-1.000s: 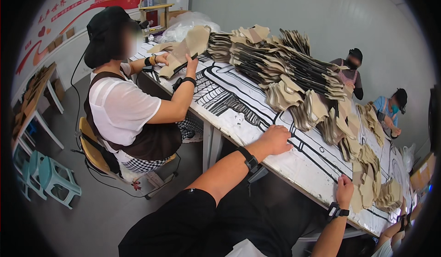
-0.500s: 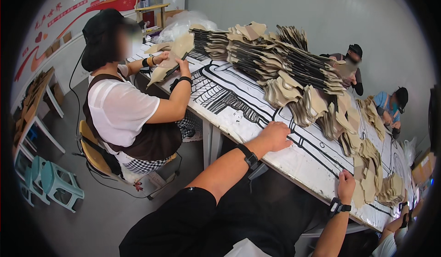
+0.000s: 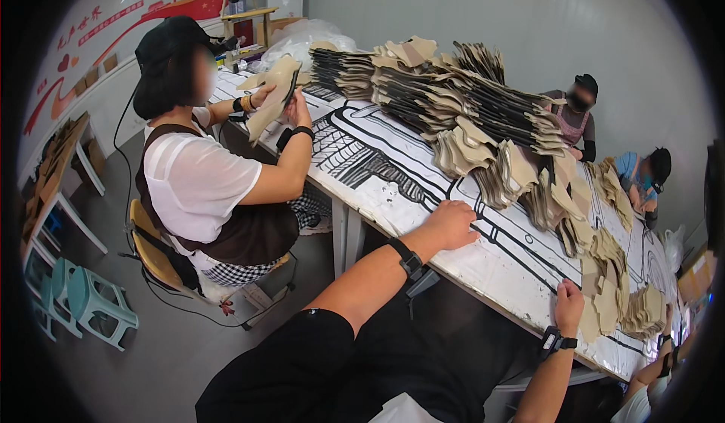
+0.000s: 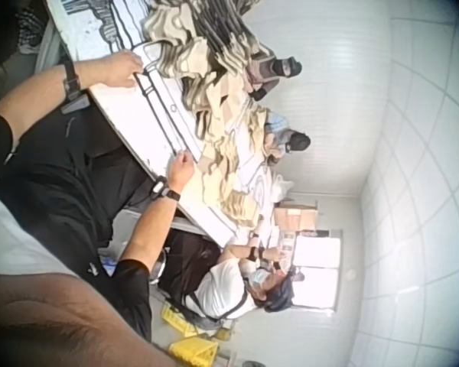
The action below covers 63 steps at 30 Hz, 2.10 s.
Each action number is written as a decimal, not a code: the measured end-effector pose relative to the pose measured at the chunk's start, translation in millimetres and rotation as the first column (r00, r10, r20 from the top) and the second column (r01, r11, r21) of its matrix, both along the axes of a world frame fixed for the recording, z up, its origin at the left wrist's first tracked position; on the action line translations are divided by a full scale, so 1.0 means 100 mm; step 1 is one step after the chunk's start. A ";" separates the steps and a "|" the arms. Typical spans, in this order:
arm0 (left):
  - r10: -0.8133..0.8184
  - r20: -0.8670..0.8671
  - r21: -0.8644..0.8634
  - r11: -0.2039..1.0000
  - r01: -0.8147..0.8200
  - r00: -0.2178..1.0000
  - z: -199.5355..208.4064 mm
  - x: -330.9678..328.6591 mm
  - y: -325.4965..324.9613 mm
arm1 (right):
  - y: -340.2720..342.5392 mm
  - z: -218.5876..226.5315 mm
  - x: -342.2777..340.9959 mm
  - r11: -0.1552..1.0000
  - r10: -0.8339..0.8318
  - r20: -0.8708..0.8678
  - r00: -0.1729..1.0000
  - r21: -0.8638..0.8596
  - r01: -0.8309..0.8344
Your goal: Aligning and pressing together layers of shoe upper components on a production table.
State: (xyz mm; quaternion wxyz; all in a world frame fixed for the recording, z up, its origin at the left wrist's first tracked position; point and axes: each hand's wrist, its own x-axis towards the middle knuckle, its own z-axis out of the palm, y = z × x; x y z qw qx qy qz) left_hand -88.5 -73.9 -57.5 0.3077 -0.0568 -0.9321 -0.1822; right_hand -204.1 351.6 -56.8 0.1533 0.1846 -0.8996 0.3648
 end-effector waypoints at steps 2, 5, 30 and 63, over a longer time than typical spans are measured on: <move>0.001 -0.008 -0.005 1.000 -0.001 1.000 0.00 0.00 -0.01 | -0.02 0.02 0.01 1.000 0.008 -0.012 1.000 0.008 -0.008; 0.003 -0.008 -0.007 1.000 -0.003 1.000 0.00 0.00 0.00 | -0.03 0.04 0.03 1.000 0.004 -0.015 1.000 0.013 -0.003; 0.030 0.057 -0.027 0.999 -0.029 0.998 0.03 0.04 0.00 | -0.03 0.00 0.00 1.000 0.008 -0.006 1.000 0.011 -0.008; 0.031 0.115 0.029 0.999 -0.034 0.993 0.10 0.08 -0.03 | -0.18 0.10 0.19 0.997 -0.031 -0.039 0.999 0.065 0.034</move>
